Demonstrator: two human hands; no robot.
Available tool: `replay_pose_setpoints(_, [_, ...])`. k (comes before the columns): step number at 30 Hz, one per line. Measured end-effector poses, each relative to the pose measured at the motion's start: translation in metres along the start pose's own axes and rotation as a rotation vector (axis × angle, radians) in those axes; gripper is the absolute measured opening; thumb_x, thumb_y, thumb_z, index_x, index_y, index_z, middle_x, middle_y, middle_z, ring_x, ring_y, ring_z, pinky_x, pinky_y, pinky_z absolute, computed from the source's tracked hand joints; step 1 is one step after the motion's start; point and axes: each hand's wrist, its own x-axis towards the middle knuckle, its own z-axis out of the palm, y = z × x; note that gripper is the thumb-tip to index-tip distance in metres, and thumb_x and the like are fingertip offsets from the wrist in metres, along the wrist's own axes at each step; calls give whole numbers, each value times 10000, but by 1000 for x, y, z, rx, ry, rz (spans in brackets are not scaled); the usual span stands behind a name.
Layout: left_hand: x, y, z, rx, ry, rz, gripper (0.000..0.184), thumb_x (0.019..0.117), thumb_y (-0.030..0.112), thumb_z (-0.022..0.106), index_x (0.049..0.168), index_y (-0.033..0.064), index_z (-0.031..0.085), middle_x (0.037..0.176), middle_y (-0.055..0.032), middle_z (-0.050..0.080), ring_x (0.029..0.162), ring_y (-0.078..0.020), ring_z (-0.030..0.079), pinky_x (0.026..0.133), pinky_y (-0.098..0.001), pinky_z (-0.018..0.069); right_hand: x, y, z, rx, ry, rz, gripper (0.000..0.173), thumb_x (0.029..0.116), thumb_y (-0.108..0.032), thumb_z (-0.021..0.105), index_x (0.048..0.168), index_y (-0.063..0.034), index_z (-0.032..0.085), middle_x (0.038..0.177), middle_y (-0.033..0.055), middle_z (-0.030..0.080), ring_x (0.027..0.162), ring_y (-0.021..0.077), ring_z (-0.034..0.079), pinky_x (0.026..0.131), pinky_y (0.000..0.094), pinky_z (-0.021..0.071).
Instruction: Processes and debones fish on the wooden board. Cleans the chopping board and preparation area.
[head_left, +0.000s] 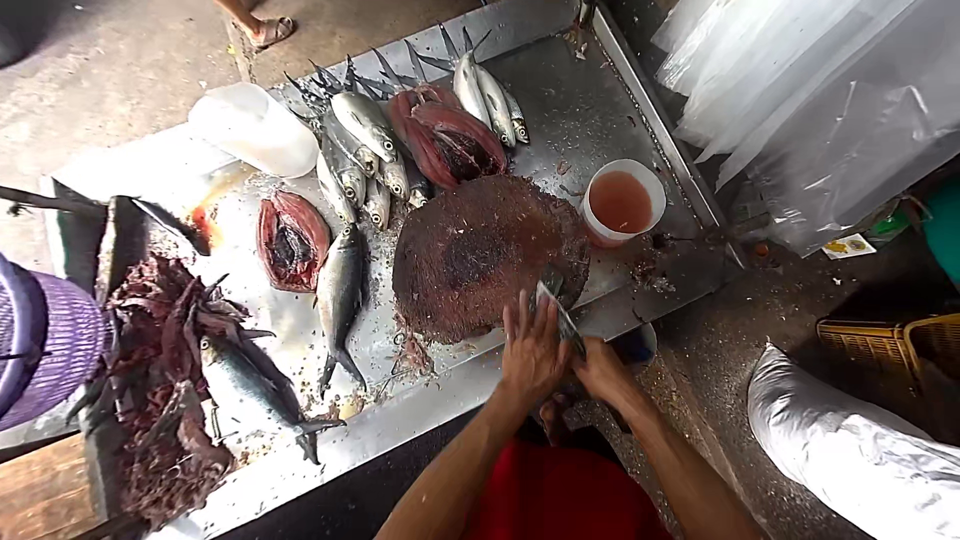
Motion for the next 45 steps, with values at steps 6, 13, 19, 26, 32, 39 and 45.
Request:
replay_pose_setpoints(6, [85,-16,-4,-1,-74,6,661,1075,480,179,1609,125,343,1695,-74,267,1588,-390,75,1202,-722,16,58,-27,-34,21,119,-14,410,1062,-394,516,1162,-14,631,886,147,652,672,249,654,656,446,567])
replay_pose_setpoints(13, [22,-2,-5,-31,22,-21,687,1056,494,219,1558,81,437,1616,-121,417,1528,-447,276,1153,-774,136,16,-15,-19,-41,15,-23,458,1046,-378,559,1239,30,633,1098,242,684,1000,370,690,907,567,544])
replay_pose_setpoints(19, [14,-8,2,-8,-25,-7,689,1056,508,161,1589,139,395,1668,-44,336,1569,-399,181,1178,-763,95,13,-10,-3,-8,43,-7,479,1037,-424,565,1208,16,648,1064,220,693,971,352,697,895,554,551])
replay_pose_setpoints(26, [73,-10,-6,-8,-128,-9,682,1070,505,153,1623,137,307,1706,-59,236,1587,-407,34,1182,-755,-2,43,-26,-36,41,60,26,418,1059,-387,537,1184,2,625,892,162,646,668,259,640,665,457,561])
replay_pose_setpoints(32, [-4,3,-8,-24,54,-13,693,1052,507,217,1528,85,491,1584,-114,468,1513,-458,304,1145,-787,138,2,-1,-18,-3,-94,-31,496,1035,-461,569,1144,15,657,890,189,666,715,298,655,708,509,561])
replay_pose_setpoints(39, [10,-1,-8,-3,-32,-36,681,1055,504,181,1539,135,486,1614,-60,435,1551,-434,217,1164,-785,77,5,-9,-6,66,-48,14,434,1045,-399,561,1181,7,632,871,172,653,648,269,637,656,474,565])
replay_pose_setpoints(45, [74,-4,-12,-47,-111,-34,659,1077,501,169,1597,157,381,1678,-49,315,1574,-444,82,1153,-791,8,44,-20,-39,108,28,9,430,1069,-405,522,1173,0,623,801,141,616,566,226,592,567,418,542])
